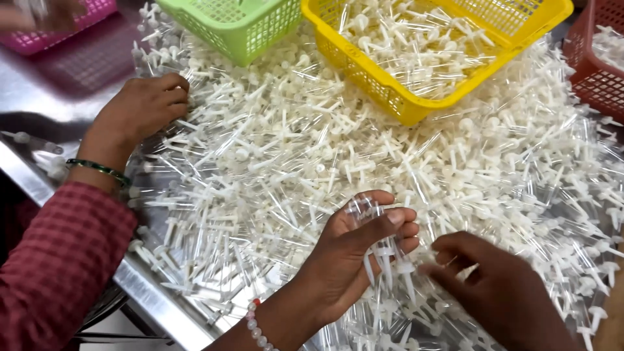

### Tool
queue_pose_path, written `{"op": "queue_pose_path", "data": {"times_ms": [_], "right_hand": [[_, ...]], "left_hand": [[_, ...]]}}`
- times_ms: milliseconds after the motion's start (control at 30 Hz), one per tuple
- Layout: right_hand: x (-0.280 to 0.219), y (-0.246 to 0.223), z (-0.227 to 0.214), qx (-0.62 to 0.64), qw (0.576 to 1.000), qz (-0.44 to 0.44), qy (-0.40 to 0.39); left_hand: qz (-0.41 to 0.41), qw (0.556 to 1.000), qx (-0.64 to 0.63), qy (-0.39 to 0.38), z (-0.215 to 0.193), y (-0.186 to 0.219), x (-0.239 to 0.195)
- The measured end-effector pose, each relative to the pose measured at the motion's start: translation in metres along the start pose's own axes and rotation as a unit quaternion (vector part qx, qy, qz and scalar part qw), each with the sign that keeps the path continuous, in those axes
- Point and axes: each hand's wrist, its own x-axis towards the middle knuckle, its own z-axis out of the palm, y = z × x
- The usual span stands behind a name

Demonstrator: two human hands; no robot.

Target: The person repeatedly picks up small white plastic pieces and clear tubes from a metal table, inserts the plastic piece into the tube, and places the assembled unit into a perforated white tray. Other workers are visible in the background performing similar actions.

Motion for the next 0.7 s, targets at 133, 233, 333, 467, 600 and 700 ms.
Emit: {"op": "queue_pose_path", "data": {"times_ms": [133,233,333,467,600,700], "right_hand": [[0.002,-0.012,0.007,-0.157,0.982,0.077,-0.066],[0.003,-0.009,-0.003,-0.041,0.997,0.068,-0.016],[0.005,0.038,-0.004,0.160,0.987,0.007,0.005],[-0.015,0.032,0.015,0.312,0.949,-0.034,-0.017],[-0.030,0.011,0.034,0.281,0.953,-0.090,0.073],[-0.032,0.009,0.037,0.303,0.938,-0.131,0.107]], "left_hand": [[0.009,1.000,-0.001,0.000,0.001,0.000,0.001],[0.023,1.000,0.007,0.006,-0.001,-0.002,0.003],[0.041,0.999,-0.002,0.009,-0.005,-0.006,0.005],[0.037,0.999,-0.020,0.018,-0.002,-0.008,0.004],[0.030,0.999,-0.044,0.002,-0.004,-0.014,0.003],[0.030,0.997,-0.063,-0.027,-0.004,-0.018,0.002]]}}
